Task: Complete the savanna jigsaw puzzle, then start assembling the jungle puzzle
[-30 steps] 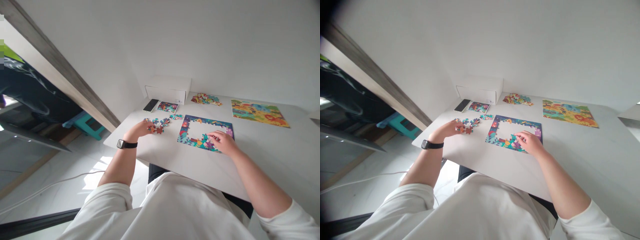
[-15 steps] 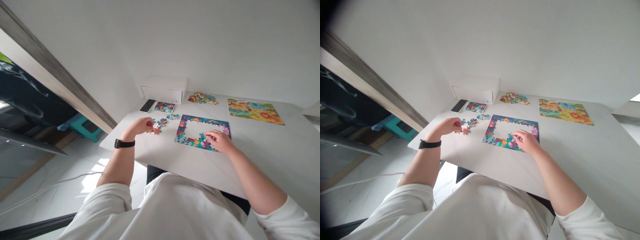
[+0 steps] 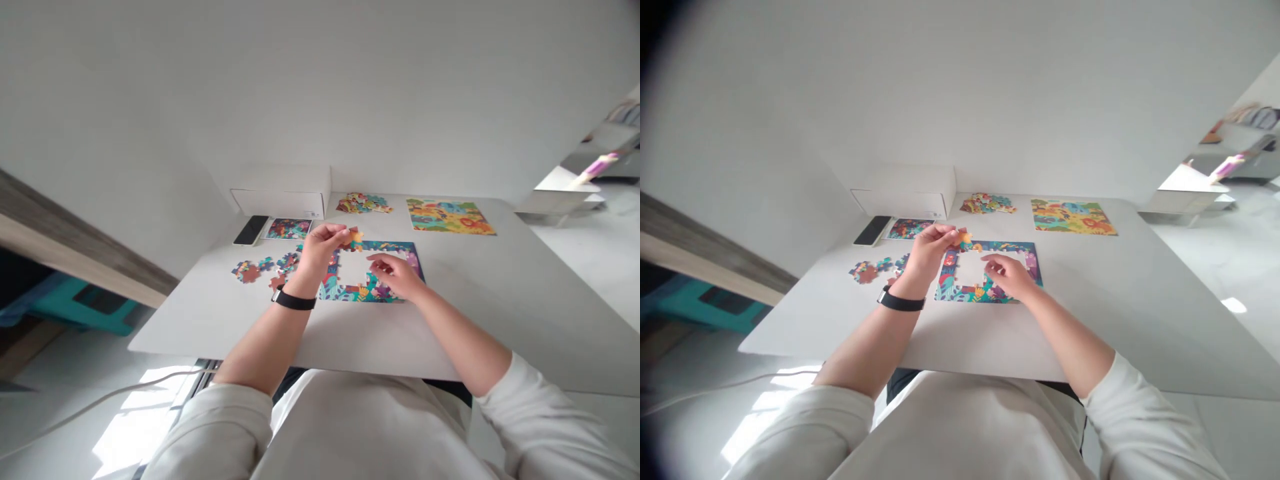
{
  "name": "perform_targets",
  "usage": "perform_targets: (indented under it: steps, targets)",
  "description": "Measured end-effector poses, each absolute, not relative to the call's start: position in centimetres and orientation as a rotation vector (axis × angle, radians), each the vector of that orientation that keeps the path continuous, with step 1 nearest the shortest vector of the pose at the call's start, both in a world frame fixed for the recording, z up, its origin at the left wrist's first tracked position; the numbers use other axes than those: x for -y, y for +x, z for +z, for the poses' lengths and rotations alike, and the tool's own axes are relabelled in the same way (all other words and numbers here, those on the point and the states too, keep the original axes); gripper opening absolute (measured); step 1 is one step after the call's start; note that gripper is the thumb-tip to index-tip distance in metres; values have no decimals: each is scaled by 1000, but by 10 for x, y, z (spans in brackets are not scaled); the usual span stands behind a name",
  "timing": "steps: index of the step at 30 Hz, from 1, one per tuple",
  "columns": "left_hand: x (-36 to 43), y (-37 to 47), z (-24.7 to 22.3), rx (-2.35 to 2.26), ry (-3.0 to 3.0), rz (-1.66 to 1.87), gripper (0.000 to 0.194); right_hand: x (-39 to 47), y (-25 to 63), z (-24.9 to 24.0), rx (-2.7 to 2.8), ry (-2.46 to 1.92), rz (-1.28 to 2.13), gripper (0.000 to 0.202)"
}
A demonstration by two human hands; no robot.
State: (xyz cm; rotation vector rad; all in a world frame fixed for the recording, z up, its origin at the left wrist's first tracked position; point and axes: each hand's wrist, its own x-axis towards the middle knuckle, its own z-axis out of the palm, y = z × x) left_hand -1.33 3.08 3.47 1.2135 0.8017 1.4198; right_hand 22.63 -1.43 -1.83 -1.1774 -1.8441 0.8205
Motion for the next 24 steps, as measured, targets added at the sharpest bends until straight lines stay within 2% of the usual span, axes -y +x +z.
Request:
perform_targets:
  steps: [6,16,24]
  targets:
    - [-24,-1,3,-849,1140,1296,49,3,191,-5,1549,-1072,1112,43]
    - [-20,0,-8,-858,1185,1181,59,3,192,-23,1342,-1128,1030,50]
    - [-19,-5,0,-960,1405,1011,38,-1,199,-35,1392,-1164,912,44]
